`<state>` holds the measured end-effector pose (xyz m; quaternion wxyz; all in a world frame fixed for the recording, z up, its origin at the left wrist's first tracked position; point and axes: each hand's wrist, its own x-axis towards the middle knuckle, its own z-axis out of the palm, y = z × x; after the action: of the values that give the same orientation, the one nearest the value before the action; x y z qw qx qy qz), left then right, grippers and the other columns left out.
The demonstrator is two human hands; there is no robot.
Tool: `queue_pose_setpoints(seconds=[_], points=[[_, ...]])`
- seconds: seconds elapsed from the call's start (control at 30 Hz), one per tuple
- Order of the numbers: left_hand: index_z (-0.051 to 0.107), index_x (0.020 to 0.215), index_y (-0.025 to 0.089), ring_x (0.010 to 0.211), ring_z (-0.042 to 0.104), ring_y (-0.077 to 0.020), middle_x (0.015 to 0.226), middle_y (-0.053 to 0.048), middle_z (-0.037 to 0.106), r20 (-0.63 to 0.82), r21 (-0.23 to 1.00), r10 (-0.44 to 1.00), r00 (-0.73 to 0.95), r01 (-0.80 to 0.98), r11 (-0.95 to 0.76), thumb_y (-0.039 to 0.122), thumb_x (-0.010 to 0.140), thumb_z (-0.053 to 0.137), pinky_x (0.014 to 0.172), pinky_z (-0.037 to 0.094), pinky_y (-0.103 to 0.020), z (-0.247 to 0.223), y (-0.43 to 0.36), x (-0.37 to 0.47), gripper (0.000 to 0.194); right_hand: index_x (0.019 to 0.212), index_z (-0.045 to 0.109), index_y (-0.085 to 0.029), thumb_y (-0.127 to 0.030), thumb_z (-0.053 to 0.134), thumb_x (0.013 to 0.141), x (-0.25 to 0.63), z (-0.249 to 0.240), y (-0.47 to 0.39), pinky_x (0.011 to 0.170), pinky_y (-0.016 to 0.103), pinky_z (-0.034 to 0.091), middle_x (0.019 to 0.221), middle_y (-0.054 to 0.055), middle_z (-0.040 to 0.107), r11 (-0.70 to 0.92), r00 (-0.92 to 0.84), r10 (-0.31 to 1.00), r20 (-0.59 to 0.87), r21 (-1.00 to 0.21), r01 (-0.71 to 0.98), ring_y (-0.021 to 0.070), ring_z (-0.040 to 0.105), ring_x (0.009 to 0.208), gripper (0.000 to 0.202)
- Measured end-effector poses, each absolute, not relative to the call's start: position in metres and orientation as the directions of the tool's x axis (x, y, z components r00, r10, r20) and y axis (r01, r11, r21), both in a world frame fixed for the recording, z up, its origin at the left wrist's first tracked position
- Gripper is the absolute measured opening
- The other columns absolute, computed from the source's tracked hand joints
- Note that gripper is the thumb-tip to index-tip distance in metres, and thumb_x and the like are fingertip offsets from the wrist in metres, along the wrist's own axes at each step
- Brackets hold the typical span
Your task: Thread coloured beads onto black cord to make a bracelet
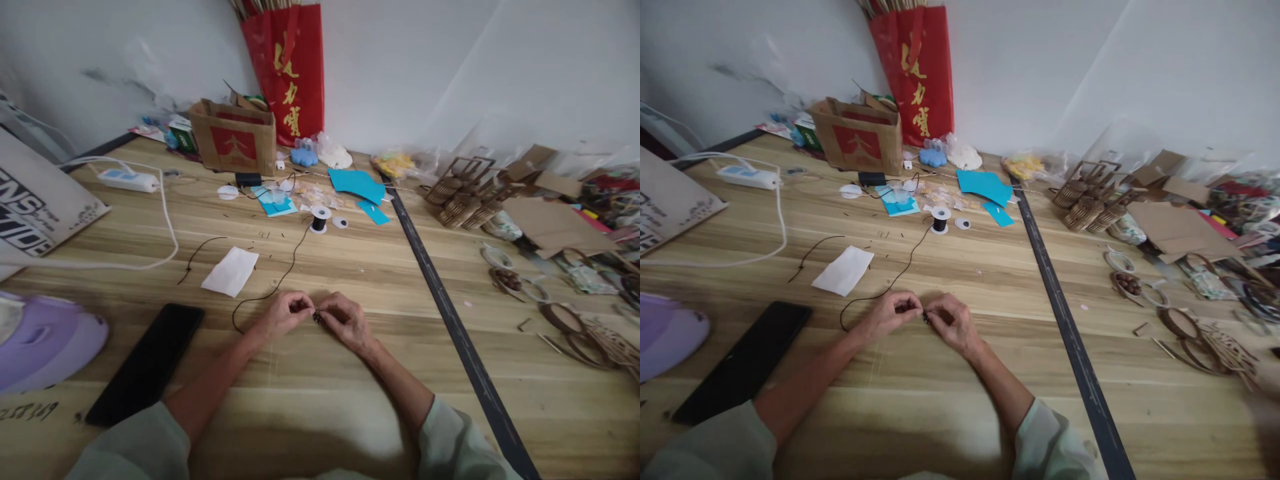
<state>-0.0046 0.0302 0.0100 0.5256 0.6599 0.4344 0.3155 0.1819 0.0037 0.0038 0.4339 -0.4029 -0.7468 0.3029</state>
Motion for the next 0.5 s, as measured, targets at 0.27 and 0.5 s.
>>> queue_pose_setpoints(seconds=[0.27,0.5], points=[[0.063,0.067,0.014,0.056,0.049,-0.0113,0.059,0.001,0.058,-0.026,0.964,0.907,0.421,0.25,-0.089,0.023,0.071,0.06,0.052,0.038,-0.021,0.0093,0.03,-0.0049,0.01,0.084,0.066,-0.017,-0.032,0.061,0.088,0.1819,-0.0001,0.0022,0.063,0.028,0.05,0.077,0.006,0.064,0.455,-0.278,0.885,0.374,-0.82,0.346,0.0159,0.06,0.069,0.016],[0.064,0.067,0.015,0.056,0.05,-0.0114,0.059,0.001,0.059,-0.012,0.961,0.909,0.416,0.257,-0.104,0.024,0.07,0.061,0.053,0.039,-0.021,0.0081,0.0298,-0.0041,0.011,0.084,0.066,-0.017,-0.033,0.06,0.088,0.1819,0.0006,0.0026,0.064,0.028,0.05,0.077,0.006,0.064,0.473,-0.284,0.877,0.388,-0.804,0.36,0.0161,0.06,0.07,0.018]])
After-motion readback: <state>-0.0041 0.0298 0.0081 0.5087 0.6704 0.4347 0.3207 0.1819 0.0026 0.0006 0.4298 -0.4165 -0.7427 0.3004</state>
